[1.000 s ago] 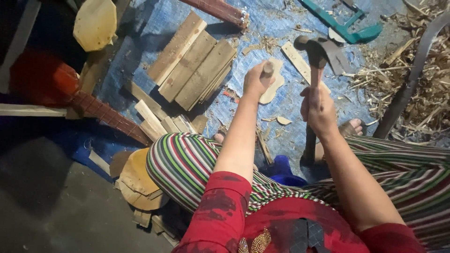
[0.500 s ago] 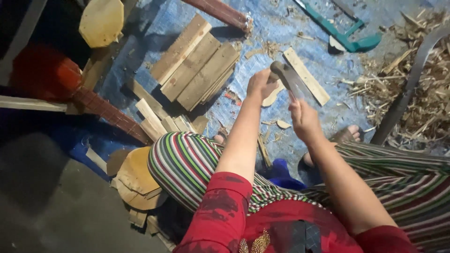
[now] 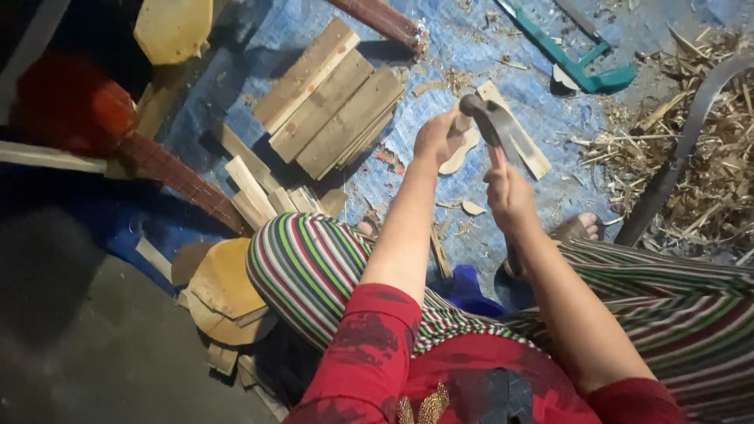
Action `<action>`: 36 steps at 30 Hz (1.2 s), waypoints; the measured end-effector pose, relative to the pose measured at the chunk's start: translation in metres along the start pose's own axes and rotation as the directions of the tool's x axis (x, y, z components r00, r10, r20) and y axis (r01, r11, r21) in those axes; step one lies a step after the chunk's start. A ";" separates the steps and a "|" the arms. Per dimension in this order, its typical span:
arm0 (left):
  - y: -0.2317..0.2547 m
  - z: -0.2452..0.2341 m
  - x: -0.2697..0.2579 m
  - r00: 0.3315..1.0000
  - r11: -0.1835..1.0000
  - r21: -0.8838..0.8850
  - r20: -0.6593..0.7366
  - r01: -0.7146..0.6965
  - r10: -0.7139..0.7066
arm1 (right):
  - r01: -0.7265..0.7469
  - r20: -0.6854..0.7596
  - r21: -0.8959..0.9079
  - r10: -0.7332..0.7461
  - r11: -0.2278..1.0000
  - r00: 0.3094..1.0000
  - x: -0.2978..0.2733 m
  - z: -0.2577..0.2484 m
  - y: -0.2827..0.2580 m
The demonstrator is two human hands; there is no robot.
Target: Shaping a small wooden component using a hammer and a chisel tool while sitting on the floor.
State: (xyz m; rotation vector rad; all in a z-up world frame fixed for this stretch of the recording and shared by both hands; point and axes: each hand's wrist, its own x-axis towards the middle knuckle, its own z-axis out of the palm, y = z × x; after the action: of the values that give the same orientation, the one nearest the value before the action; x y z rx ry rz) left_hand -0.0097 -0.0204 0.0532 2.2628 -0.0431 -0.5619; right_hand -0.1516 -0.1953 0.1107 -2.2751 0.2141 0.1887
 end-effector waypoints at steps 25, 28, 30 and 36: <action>-0.119 0.070 0.029 0.938 0.931 -0.116 0.065 0.345 -0.340 | -0.594 0.333 0.124 0.530 0.795 0.780 0.029 0.082 0.077; -0.110 0.061 0.018 0.925 0.929 -0.026 0.105 0.370 -0.366 | -0.570 0.338 0.117 0.507 0.813 0.793 0.043 0.120 0.123; -0.102 0.053 0.004 0.907 0.915 0.020 0.122 0.403 -0.402 | -0.575 0.339 0.115 0.512 0.810 0.789 0.042 0.118 0.122; -0.091 0.036 -0.010 0.882 0.889 0.073 0.109 0.452 -0.458 | -0.588 0.301 0.152 0.530 0.794 0.793 0.067 0.113 0.142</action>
State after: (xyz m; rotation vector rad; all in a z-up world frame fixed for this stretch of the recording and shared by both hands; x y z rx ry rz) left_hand -0.0464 0.0190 -0.0290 2.2842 0.4324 -0.9561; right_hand -0.1244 -0.2081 -0.0806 -1.8657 0.7497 0.7149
